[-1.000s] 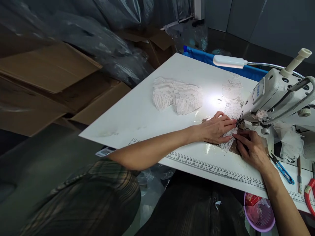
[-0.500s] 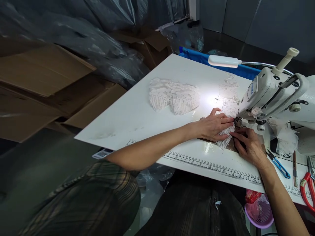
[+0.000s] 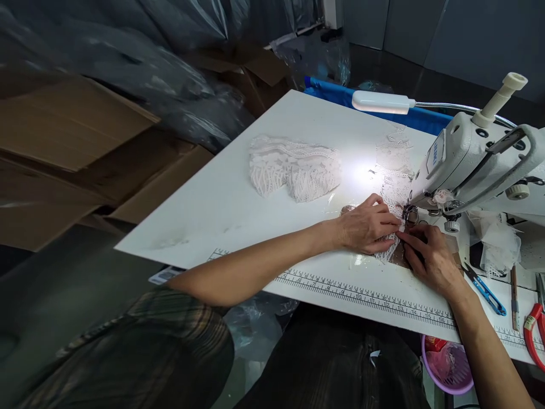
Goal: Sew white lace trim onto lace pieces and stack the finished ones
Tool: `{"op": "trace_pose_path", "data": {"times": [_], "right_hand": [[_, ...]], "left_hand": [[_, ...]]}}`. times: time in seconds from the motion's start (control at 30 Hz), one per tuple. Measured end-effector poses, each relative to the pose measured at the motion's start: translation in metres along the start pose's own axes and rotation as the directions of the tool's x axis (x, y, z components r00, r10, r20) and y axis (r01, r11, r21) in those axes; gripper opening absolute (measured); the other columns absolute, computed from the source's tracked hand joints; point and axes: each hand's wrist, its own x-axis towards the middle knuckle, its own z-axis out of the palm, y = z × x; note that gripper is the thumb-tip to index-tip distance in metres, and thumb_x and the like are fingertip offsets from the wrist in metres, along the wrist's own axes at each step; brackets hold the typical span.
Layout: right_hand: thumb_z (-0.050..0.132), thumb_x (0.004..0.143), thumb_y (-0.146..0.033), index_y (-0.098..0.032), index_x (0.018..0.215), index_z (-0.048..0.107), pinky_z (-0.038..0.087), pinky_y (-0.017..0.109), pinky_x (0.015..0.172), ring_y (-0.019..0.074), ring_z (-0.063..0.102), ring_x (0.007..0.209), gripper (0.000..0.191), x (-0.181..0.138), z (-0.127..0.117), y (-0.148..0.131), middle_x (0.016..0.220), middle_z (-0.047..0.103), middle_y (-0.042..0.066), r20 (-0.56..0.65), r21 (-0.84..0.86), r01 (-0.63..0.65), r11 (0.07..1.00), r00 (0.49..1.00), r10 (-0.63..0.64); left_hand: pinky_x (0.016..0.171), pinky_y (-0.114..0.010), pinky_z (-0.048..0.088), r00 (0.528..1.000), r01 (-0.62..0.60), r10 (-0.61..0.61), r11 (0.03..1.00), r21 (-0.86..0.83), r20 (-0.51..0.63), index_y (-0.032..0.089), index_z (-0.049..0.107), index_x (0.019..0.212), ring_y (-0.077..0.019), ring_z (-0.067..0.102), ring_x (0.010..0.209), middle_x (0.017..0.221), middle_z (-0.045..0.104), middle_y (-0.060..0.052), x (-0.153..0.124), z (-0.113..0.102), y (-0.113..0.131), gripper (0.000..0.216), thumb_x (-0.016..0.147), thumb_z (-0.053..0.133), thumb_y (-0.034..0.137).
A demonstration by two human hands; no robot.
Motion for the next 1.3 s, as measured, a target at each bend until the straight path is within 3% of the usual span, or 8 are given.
{"op": "trace_pose_path", "data": {"times": [0.13,0.4,0.7,0.93,1.07,1.17,1.3], "right_hand": [[0.048,0.097,-0.028,-0.026,0.124,0.068,0.05,0.043,0.086,0.0251,0.055,0.098,0.034,-0.001,0.0,-0.001,0.11,0.06,0.012,0.02,-0.021,-0.005,1.0,1.0,0.005],[0.043,0.097,-0.031,-0.025,0.13,0.063,0.053,0.047,0.083,0.0274,0.055,0.097,0.039,0.004,0.006,-0.006,0.112,0.057,0.015,0.015,-0.066,-0.118,0.991,0.993,0.12],[0.042,0.097,-0.032,-0.023,0.131,0.062,0.054,0.044,0.075,0.0262,0.054,0.089,0.04,0.008,0.007,-0.005,0.11,0.056,0.016,0.012,-0.124,-0.14,0.982,0.99,0.143],[0.043,0.098,-0.034,-0.023,0.13,0.064,0.055,0.048,0.086,0.0271,0.057,0.097,0.04,0.0,0.009,0.004,0.112,0.057,0.016,-0.044,0.006,-0.123,0.992,0.991,0.123],[0.044,0.098,-0.036,-0.023,0.131,0.063,0.056,0.047,0.089,0.0256,0.062,0.1,0.04,-0.006,0.0,0.013,0.111,0.061,0.014,-0.016,0.102,-0.152,0.983,0.988,0.155],[0.046,0.097,-0.037,-0.024,0.129,0.064,0.057,0.046,0.087,0.0252,0.064,0.098,0.039,-0.009,-0.01,0.017,0.109,0.064,0.012,-0.002,0.134,-0.178,0.975,0.984,0.18],[0.046,0.097,-0.036,-0.024,0.123,0.068,0.058,0.043,0.085,0.0245,0.066,0.094,0.036,-0.006,-0.021,0.017,0.105,0.066,0.011,0.008,0.149,-0.183,0.972,0.983,0.184]], "left_hand": [[0.092,-0.042,0.034,0.997,0.05,-0.048,0.999,-0.02,0.054,0.022,0.071,0.11,-0.0227,0.061,0.093,0.123,0.071,-0.005,-0.001,-0.003,0.0,0.03,0.095,0.051,0.037],[0.089,-0.043,0.038,0.993,0.099,-0.1,0.995,0.016,0.07,0.018,0.066,0.123,-0.0264,0.06,0.098,0.131,0.065,-0.012,0.001,-0.003,0.001,0.04,0.097,0.046,0.041],[0.085,-0.041,0.036,0.976,0.187,-0.195,0.978,0.086,0.096,0.016,0.061,0.128,-0.0261,0.057,0.1,0.136,0.061,-0.012,0.006,-0.001,0.002,0.04,0.099,0.043,0.038],[0.084,-0.041,0.041,0.98,0.167,-0.158,0.983,0.073,-0.119,0.012,0.062,0.119,-0.0262,0.058,0.103,0.125,0.063,-0.017,0.009,0.004,-0.012,0.037,0.098,0.044,0.037],[0.082,-0.04,0.044,0.974,0.197,-0.186,0.976,0.087,-0.126,0.011,0.061,0.116,-0.0241,0.061,0.097,0.119,0.065,-0.016,0.015,-0.002,-0.035,0.031,0.099,0.042,0.029],[0.083,-0.039,0.045,0.981,0.162,-0.159,0.987,0.02,-0.114,0.014,0.063,0.111,-0.023,0.062,0.1,0.12,0.066,-0.015,0.013,-0.01,-0.039,0.024,0.099,0.045,0.025],[0.083,-0.033,0.046,1.0,0.01,-0.009,0.974,-0.225,0.007,0.018,0.068,0.101,-0.0176,0.065,0.094,0.105,0.071,-0.007,0.005,-0.015,-0.026,0.017,0.097,0.058,0.03]]}}
